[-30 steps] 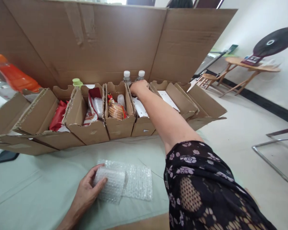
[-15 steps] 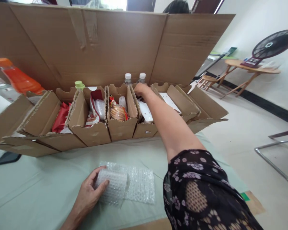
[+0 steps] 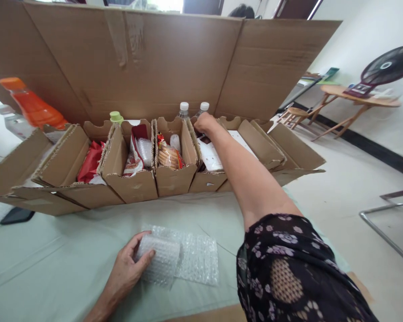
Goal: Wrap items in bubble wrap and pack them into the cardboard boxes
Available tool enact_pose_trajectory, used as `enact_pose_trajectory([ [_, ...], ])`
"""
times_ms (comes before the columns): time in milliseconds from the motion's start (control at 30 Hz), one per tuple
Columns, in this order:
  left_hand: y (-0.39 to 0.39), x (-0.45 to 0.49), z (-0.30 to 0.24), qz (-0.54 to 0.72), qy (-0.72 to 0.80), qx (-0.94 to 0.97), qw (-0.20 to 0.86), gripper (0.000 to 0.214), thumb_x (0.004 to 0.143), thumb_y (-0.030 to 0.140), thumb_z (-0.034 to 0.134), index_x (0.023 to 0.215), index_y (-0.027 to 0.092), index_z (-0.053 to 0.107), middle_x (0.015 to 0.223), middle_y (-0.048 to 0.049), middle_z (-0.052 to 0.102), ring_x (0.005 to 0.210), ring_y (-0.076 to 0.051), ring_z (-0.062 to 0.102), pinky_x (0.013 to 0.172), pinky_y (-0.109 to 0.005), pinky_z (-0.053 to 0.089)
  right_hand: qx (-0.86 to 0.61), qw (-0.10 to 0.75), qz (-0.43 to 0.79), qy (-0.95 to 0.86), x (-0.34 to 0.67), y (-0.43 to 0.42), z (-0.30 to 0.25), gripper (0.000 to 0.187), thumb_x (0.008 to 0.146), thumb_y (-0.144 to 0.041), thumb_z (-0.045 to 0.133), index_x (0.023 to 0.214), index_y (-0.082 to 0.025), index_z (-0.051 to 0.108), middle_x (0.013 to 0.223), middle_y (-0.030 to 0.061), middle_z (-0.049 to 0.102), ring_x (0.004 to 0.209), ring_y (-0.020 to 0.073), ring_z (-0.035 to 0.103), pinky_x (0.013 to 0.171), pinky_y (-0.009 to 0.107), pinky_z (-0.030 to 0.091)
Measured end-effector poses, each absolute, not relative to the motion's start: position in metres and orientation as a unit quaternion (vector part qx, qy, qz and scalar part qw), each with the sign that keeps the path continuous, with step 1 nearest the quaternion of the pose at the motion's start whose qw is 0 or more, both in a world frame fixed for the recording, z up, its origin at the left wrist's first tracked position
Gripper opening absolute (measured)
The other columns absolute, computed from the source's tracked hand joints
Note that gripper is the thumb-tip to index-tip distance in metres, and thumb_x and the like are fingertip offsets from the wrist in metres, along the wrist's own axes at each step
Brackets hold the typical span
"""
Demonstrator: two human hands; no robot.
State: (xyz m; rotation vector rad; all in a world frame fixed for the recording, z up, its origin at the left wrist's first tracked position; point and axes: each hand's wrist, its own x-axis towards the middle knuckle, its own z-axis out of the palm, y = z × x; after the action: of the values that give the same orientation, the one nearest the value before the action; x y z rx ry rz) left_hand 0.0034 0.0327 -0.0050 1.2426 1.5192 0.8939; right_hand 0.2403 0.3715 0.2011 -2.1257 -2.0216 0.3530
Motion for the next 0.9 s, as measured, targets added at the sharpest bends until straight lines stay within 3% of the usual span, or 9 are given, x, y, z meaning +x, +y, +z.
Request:
enact_pose_trajectory([
  [167,0.030,0.004,-0.009,0.407,0.612,0.470,0.489,0.065,0.082,0.047,0.069,0.140,0.019,0.060,0.139,-0.0134,0.068,0.132,-0.031,0.063,0.114,-0.044,0.047,-0.716,0.276,-0.020,-0.641,0.267,0.294,0.268,0.046,0.106,-0.031,0.048,0.126,0.002,0.071,0.119,0.0160,0.074,0.113,0.0233,0.068,0.093,0.033,0.049],
  [233,0.027,0.004,-0.004,0.430,0.601,0.455,0.497,0.074,0.084,0.048,0.070,0.150,0.020,0.052,0.152,-0.0138,0.059,0.143,-0.031,0.053,0.121,-0.045,0.040,-0.672,0.368,-0.084,-0.637,0.274,0.240,0.274,0.045,0.104,-0.035,0.054,0.131,-0.003,0.071,0.119,0.0156,0.076,0.114,0.0246,0.068,0.092,0.035,0.050],
  [333,0.027,0.001,0.002,0.445,0.582,0.470,0.492,0.066,0.087,0.048,0.070,0.146,0.021,0.058,0.151,-0.0118,0.060,0.145,-0.030,0.051,0.123,-0.043,0.036,-0.517,0.500,-0.113,-0.686,0.265,0.151,0.241,0.032,0.101,-0.039,0.063,0.112,-0.015,0.082,0.100,0.0086,0.080,0.098,0.0248,0.075,0.092,0.041,0.055],
  [467,0.029,-0.005,0.004,0.482,0.552,0.453,0.508,0.054,0.092,0.059,0.065,0.129,0.020,0.071,0.131,-0.0107,0.071,0.128,-0.030,0.062,0.112,-0.040,0.046,-0.430,0.361,-0.055,-0.826,0.225,0.048,0.141,0.021,0.099,-0.024,0.063,0.111,-0.032,0.078,0.119,0.0053,0.080,0.119,0.0325,0.072,0.100,0.056,0.057],
  [567,0.030,-0.007,0.005,0.521,0.481,0.378,0.595,0.068,0.094,0.072,0.052,0.131,0.016,0.066,0.122,-0.0119,0.074,0.114,-0.029,0.068,0.098,-0.039,0.054,-0.347,0.281,-0.041,-0.894,0.202,0.011,0.077,0.018,0.097,-0.019,0.062,0.104,-0.025,0.078,0.118,0.0057,0.080,0.116,0.0291,0.074,0.098,0.052,0.058],
  [633,0.030,-0.006,0.006,0.508,0.491,0.369,0.604,0.066,0.089,0.068,0.063,0.129,0.016,0.065,0.116,-0.0104,0.075,0.106,-0.027,0.069,0.092,-0.036,0.054,-0.310,0.227,0.003,-0.923,0.201,0.010,0.064,0.019,0.096,-0.021,0.061,0.101,-0.027,0.078,0.122,0.0030,0.080,0.119,0.0257,0.072,0.102,0.051,0.057],
  [767,0.031,-0.002,0.008,0.451,0.593,0.418,0.521,0.054,0.073,0.046,0.078,0.116,0.016,0.067,0.108,-0.0076,0.074,0.100,-0.026,0.067,0.092,-0.036,0.052,-0.304,0.220,0.050,-0.926,0.221,0.055,0.120,0.024,0.100,-0.033,0.055,0.102,-0.041,0.077,0.115,-0.0050,0.081,0.106,0.0202,0.076,0.098,0.046,0.060],
  [833,0.032,0.000,0.008,0.440,0.601,0.428,0.512,0.049,0.073,0.045,0.074,0.113,0.017,0.067,0.105,-0.0076,0.073,0.099,-0.026,0.067,0.092,-0.037,0.052,-0.367,0.243,-0.005,-0.898,0.226,0.105,0.168,0.028,0.102,-0.033,0.051,0.101,-0.039,0.078,0.104,-0.0017,0.083,0.100,0.0219,0.076,0.093,0.044,0.059],
  [900,0.031,0.000,0.006,0.431,0.596,0.433,0.521,0.047,0.074,0.046,0.071,0.111,0.018,0.066,0.102,-0.0077,0.073,0.097,-0.027,0.068,0.090,-0.037,0.053,-0.466,0.163,-0.104,-0.863,0.220,0.168,0.207,0.032,0.101,-0.028,0.048,0.102,-0.027,0.080,0.106,0.0076,0.082,0.102,0.0281,0.073,0.094,0.049,0.053],
])
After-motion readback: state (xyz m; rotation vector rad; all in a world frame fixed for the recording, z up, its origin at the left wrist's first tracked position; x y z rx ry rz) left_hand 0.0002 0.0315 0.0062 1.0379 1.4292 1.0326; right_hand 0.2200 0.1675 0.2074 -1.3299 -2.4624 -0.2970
